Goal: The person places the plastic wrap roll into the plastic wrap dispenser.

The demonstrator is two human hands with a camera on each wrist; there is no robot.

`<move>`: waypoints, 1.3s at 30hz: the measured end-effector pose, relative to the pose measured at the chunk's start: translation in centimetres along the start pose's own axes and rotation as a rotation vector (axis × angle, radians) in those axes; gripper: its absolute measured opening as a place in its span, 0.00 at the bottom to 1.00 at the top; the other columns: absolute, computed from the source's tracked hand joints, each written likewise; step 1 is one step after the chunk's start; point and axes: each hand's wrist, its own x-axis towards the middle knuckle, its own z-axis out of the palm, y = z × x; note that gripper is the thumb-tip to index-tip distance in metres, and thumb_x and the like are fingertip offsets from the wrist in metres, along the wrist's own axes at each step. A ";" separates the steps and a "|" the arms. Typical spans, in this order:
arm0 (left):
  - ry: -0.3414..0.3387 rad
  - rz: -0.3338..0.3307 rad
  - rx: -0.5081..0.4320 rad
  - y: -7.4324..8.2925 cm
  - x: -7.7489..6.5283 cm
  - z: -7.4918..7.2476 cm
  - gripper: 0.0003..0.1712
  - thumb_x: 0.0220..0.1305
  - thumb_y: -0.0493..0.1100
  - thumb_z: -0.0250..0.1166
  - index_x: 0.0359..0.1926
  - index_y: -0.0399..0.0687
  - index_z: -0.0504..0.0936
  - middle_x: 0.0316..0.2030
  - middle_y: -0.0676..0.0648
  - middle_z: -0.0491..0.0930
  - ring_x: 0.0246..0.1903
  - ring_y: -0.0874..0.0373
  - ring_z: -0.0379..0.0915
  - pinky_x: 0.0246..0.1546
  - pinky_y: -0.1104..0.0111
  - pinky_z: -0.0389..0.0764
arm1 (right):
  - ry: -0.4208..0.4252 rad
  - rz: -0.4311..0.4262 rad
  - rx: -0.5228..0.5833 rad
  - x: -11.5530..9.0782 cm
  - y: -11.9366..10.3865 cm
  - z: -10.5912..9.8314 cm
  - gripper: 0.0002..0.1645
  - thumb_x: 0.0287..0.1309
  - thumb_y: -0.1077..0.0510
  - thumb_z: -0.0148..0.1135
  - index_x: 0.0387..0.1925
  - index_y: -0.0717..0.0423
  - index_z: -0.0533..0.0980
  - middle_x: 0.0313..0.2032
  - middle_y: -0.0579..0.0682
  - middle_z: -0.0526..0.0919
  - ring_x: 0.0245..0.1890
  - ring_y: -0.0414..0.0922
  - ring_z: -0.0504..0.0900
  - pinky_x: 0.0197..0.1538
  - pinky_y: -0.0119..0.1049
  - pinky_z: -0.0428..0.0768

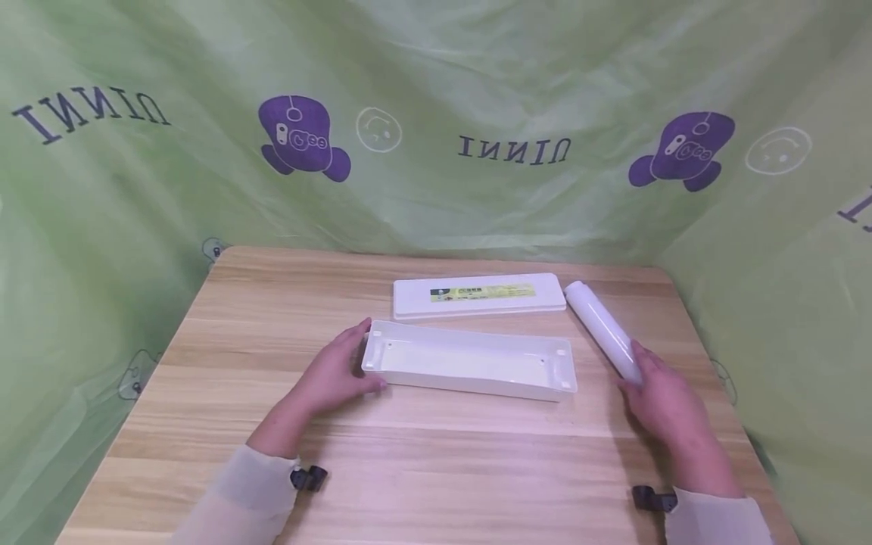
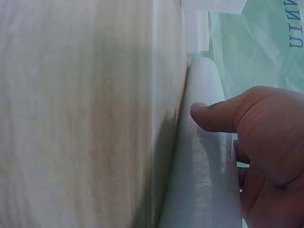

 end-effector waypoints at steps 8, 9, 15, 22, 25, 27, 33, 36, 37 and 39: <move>0.025 -0.007 -0.035 0.2 0.2 0.6 0.67 0.49 0.56 0.84 0.82 0.44 0.56 0.75 0.38 0.65 0.74 0.40 0.60 0.75 0.46 0.62 | 0.037 -0.017 0.023 -0.4 0.1 0.0 0.48 0.65 0.59 0.66 0.80 0.64 0.54 0.67 0.79 0.66 0.61 0.80 0.68 0.62 0.76 0.66; 0.026 -0.007 -0.035 0.2 0.2 0.6 0.66 0.49 0.56 0.84 0.81 0.44 0.56 0.74 0.37 0.65 0.74 0.39 0.60 0.75 0.46 0.62 | 0.041 -0.020 0.024 -0.4 0.1 0.0 0.48 0.65 0.59 0.66 0.79 0.64 0.54 0.66 0.79 0.66 0.60 0.80 0.68 0.62 0.76 0.67; 0.029 -0.002 -0.031 0.3 0.2 0.4 0.66 0.49 0.56 0.84 0.81 0.43 0.57 0.74 0.37 0.65 0.74 0.39 0.60 0.75 0.46 0.62 | 0.047 -0.013 0.029 -0.4 0.2 0.1 0.49 0.64 0.59 0.67 0.80 0.62 0.54 0.66 0.79 0.66 0.60 0.81 0.68 0.61 0.76 0.67; 0.035 -0.002 -0.033 0.4 0.1 0.4 0.65 0.49 0.56 0.84 0.81 0.43 0.58 0.75 0.37 0.65 0.74 0.40 0.59 0.75 0.47 0.61 | 0.097 -0.044 0.052 -0.6 0.6 0.4 0.47 0.63 0.61 0.68 0.78 0.64 0.58 0.65 0.79 0.68 0.58 0.81 0.70 0.60 0.76 0.68; 0.037 0.000 -0.032 0.3 0.1 0.4 0.65 0.49 0.56 0.84 0.81 0.43 0.58 0.75 0.37 0.65 0.74 0.40 0.60 0.75 0.47 0.61 | 0.121 -0.056 0.067 -0.6 0.7 0.4 0.46 0.62 0.62 0.69 0.77 0.64 0.59 0.65 0.78 0.69 0.58 0.80 0.71 0.60 0.76 0.69; 0.039 -0.001 -0.031 0.3 0.1 0.5 0.65 0.49 0.56 0.84 0.81 0.44 0.57 0.75 0.37 0.65 0.74 0.40 0.60 0.75 0.47 0.61 | 0.137 -0.060 0.080 -0.6 0.7 0.4 0.46 0.62 0.63 0.69 0.77 0.65 0.60 0.64 0.78 0.70 0.58 0.80 0.71 0.59 0.75 0.70; 0.043 -0.004 -0.036 0.1 0.2 0.6 0.66 0.48 0.57 0.84 0.81 0.44 0.57 0.75 0.38 0.65 0.75 0.40 0.59 0.76 0.48 0.61 | 0.157 -0.056 0.108 -0.6 0.9 0.4 0.44 0.62 0.63 0.69 0.76 0.64 0.62 0.64 0.78 0.71 0.58 0.80 0.72 0.59 0.75 0.70; 0.043 -0.005 -0.037 0.0 0.2 0.6 0.66 0.48 0.57 0.84 0.81 0.44 0.58 0.75 0.37 0.65 0.75 0.40 0.59 0.76 0.48 0.61 | 0.150 -0.046 0.122 -0.7 1.0 0.4 0.44 0.63 0.63 0.69 0.76 0.64 0.62 0.64 0.78 0.70 0.58 0.80 0.72 0.59 0.75 0.70; 0.043 -0.006 -0.038 0.0 0.2 0.6 0.66 0.48 0.57 0.84 0.81 0.44 0.58 0.75 0.37 0.65 0.75 0.40 0.59 0.76 0.48 0.61 | 0.148 -0.042 0.126 -0.7 1.0 0.4 0.44 0.63 0.63 0.69 0.77 0.64 0.62 0.64 0.78 0.70 0.58 0.80 0.72 0.59 0.75 0.70; 0.042 -0.008 -0.042 0.0 0.2 0.6 0.66 0.48 0.57 0.84 0.81 0.44 0.58 0.75 0.37 0.65 0.75 0.40 0.59 0.76 0.47 0.60 | 0.146 -0.031 0.132 -0.7 1.0 0.4 0.44 0.63 0.62 0.69 0.77 0.63 0.61 0.64 0.78 0.70 0.58 0.80 0.72 0.59 0.75 0.70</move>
